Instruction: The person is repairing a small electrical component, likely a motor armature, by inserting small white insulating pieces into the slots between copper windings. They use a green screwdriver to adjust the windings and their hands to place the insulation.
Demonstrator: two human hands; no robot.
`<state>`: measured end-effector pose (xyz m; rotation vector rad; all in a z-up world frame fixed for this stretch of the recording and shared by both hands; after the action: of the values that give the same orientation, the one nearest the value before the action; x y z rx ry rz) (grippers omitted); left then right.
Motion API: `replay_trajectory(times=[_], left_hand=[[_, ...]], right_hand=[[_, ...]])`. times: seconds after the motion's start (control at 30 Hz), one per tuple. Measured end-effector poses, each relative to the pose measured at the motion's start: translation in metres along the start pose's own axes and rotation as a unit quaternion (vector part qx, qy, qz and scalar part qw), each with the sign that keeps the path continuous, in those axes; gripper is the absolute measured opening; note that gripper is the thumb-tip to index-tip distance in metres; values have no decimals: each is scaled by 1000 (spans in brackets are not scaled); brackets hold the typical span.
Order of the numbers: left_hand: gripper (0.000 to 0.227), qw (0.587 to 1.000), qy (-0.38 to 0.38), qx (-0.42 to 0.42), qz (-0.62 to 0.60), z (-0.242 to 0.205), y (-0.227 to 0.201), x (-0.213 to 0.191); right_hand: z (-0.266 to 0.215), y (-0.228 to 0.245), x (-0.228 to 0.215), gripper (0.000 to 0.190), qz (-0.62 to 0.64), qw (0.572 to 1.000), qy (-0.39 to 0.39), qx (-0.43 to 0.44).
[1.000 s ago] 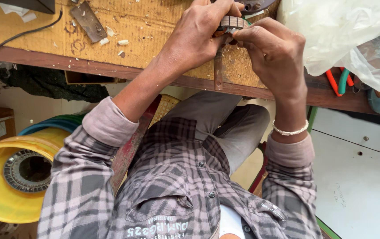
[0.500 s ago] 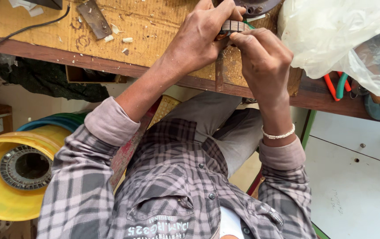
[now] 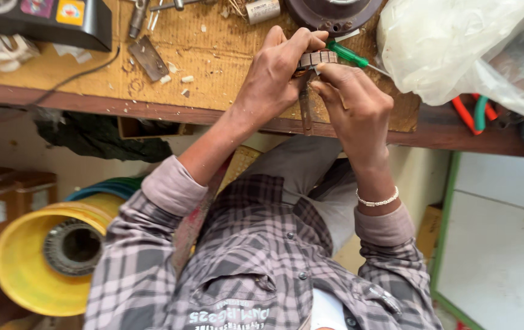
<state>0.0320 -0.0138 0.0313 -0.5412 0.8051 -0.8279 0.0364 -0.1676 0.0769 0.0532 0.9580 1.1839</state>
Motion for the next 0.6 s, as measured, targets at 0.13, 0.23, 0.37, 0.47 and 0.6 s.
replay_trajectory(times=[0.13,0.23,0.37,0.47,0.6], left_hand=[[46,1000,2,-14,-25,-2,-4,0],[49,1000,-3,-30,0,-5,-6,1],[46,1000,-20,-19,3,-8,-6,2],[46,1000,-24,-17,-4,-10,-5,4],[45,1000,-11,-17,13,-11,-4,-3]], right_hand=[[-10,-3,6,19,30,991,-96,83],[-13,-2,14,15,11,986,-135,101],[-17,1,17,12,1,983,-143,118],[-21,-1,17,11,-24,983,-137,117],[-22,-3,27,11,1,982,-137,132]])
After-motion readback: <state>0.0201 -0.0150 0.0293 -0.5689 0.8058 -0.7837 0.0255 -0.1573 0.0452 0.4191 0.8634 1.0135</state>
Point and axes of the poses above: each hand's wrist, its own z-axis towards the middle knuckle, its own x-axis out of the palm, y = z × x, the point moved 5 cm from there along z, towards the middle knuckle, and after that the axes turned 8 degrees about -y, right-handed, at the moved point
